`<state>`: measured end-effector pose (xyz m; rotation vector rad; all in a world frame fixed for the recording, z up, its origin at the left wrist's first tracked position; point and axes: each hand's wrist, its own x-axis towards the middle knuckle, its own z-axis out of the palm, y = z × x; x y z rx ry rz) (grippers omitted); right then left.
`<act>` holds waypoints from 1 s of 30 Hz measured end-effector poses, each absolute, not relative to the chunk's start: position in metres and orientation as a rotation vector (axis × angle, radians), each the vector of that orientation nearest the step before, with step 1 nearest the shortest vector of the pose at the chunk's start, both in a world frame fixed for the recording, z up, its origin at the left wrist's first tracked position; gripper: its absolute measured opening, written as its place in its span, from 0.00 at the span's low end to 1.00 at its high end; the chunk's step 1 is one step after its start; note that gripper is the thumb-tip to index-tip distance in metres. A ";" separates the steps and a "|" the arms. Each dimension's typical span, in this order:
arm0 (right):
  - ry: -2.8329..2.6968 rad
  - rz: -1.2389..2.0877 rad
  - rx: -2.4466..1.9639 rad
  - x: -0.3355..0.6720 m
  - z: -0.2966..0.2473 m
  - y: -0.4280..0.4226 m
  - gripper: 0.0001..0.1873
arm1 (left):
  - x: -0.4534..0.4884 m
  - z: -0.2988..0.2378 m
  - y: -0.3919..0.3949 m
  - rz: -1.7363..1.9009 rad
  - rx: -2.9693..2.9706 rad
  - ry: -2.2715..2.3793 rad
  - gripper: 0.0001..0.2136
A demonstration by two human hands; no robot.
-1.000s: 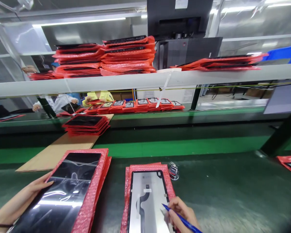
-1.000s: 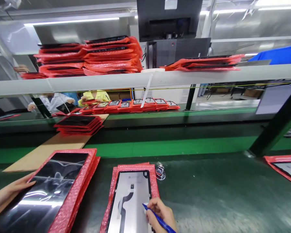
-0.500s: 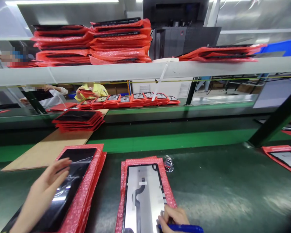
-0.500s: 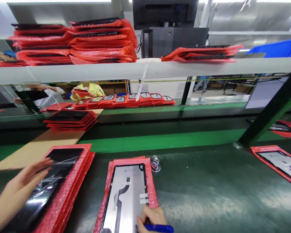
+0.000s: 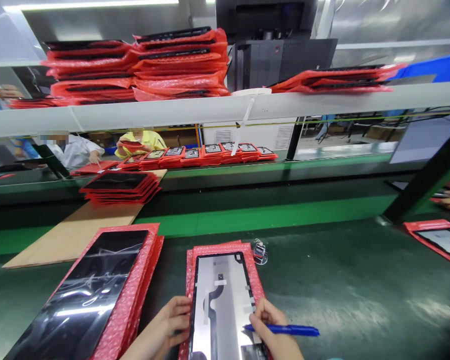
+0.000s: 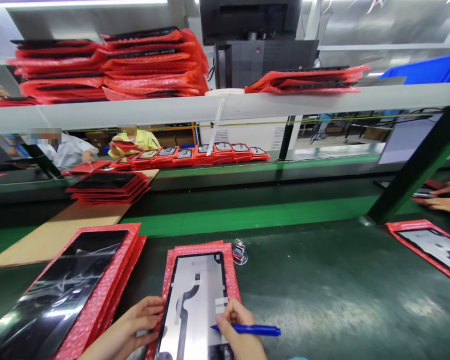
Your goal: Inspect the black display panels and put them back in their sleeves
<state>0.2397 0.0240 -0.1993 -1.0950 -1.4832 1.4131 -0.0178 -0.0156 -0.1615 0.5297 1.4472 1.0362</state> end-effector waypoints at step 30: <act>-0.863 2.012 -0.308 0.240 -0.075 0.049 0.36 | 0.003 -0.072 0.019 1.235 2.997 1.130 0.25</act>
